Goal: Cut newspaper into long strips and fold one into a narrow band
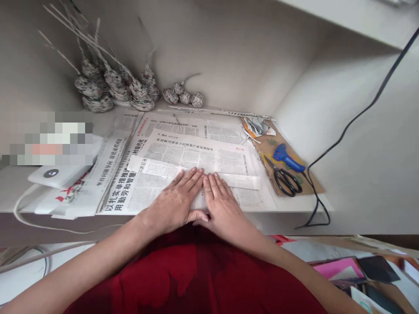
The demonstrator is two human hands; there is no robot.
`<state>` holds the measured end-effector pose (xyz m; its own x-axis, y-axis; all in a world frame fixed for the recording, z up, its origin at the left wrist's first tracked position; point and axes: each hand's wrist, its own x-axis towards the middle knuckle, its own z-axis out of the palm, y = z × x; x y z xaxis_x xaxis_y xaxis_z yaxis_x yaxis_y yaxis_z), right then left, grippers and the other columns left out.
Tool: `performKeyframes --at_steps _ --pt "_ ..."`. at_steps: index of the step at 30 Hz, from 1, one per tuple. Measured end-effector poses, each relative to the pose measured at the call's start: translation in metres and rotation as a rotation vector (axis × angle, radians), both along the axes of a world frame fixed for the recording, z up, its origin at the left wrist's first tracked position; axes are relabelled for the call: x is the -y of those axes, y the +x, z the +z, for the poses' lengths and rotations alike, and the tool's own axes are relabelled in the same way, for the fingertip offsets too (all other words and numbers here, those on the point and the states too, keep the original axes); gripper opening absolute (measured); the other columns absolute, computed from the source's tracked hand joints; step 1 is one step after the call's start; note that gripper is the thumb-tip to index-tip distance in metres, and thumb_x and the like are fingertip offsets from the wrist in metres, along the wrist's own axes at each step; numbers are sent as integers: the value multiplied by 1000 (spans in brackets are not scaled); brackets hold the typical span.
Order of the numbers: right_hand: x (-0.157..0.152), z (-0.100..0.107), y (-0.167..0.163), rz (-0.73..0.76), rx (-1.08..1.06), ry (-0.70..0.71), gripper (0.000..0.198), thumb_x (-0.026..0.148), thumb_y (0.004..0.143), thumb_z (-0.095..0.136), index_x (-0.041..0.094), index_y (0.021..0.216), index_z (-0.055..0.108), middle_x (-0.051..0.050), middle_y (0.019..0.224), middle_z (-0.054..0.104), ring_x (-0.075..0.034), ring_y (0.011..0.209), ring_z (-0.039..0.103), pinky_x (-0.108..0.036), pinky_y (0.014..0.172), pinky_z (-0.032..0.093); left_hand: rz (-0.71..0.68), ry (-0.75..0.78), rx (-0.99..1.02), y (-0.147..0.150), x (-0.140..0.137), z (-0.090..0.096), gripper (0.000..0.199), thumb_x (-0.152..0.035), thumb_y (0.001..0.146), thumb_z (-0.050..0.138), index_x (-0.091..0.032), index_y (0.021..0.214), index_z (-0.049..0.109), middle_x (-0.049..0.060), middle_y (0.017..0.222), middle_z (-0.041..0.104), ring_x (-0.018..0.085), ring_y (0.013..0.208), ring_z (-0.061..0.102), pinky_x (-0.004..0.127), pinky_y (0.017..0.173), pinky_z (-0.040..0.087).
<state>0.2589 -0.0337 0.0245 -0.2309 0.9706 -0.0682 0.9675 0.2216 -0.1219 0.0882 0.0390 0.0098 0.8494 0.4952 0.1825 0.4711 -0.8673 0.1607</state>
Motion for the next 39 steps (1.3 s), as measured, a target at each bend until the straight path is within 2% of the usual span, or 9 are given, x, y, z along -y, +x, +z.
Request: performKeyframes --at_steps 5,9,15,19,23,30,33,36,39 --pt "23 -14 47 -106 47 112 124 67 75 77 -3 160 21 -33 164 24 -43 156 17 -59 124 24 110 -3 -42 -40 -14 5 97 -79 92 26 -11 162 24 16 167 29 32 157 18 51 125 27" --pt "47 -22 92 -225 166 197 128 77 74 70 -7 158 22 -37 160 30 -47 151 28 -59 121 28 312 18 -92 -78 -26 3 86 -70 99 26 -11 162 26 15 168 28 31 157 22 51 124 29" --pt "56 -29 110 -228 265 276 118 73 81 65 -8 156 25 -37 158 35 -48 149 33 -58 117 34 491 64 -178 -88 -27 3 85 -70 98 27 -13 161 30 15 168 30 33 155 26 54 123 29" --pt "51 -26 108 -237 272 270 119 73 77 71 -10 153 33 -38 155 39 -50 147 35 -60 117 35 485 109 -226 -78 -23 9 83 -72 96 37 -20 161 33 20 165 35 38 152 32 60 122 27" --pt "37 -12 83 -157 192 202 123 81 73 68 -2 157 34 -32 161 34 -48 153 24 -64 120 29 464 147 -230 -54 -19 13 87 -75 89 48 -23 158 39 25 163 35 47 150 31 64 120 25" --pt "-2 4 13 97 -95 36 106 76 91 49 -4 158 30 -27 166 23 -40 155 21 -57 124 26 62 -41 -114 -2 -11 9 99 -80 90 32 -11 161 26 18 167 25 36 157 17 57 125 22" --pt "-1 -1 23 70 -103 41 102 73 93 49 -3 158 32 -26 165 25 -39 155 21 -57 124 28 64 -22 -75 -8 -16 6 91 -76 94 31 -16 161 27 13 168 27 32 158 18 54 125 22" --pt "13 -7 54 -52 -41 66 93 67 96 47 0 158 33 -23 165 29 -37 155 24 -57 122 32 158 8 -84 -30 -25 3 77 -69 98 34 -26 162 28 6 169 27 30 157 20 52 125 26" --pt "29 -10 87 -167 41 129 88 64 99 43 -2 157 35 -24 163 34 -38 153 30 -57 121 35 267 29 -97 -58 -36 -1 71 -64 102 32 -28 162 27 4 169 27 29 157 21 51 125 27"
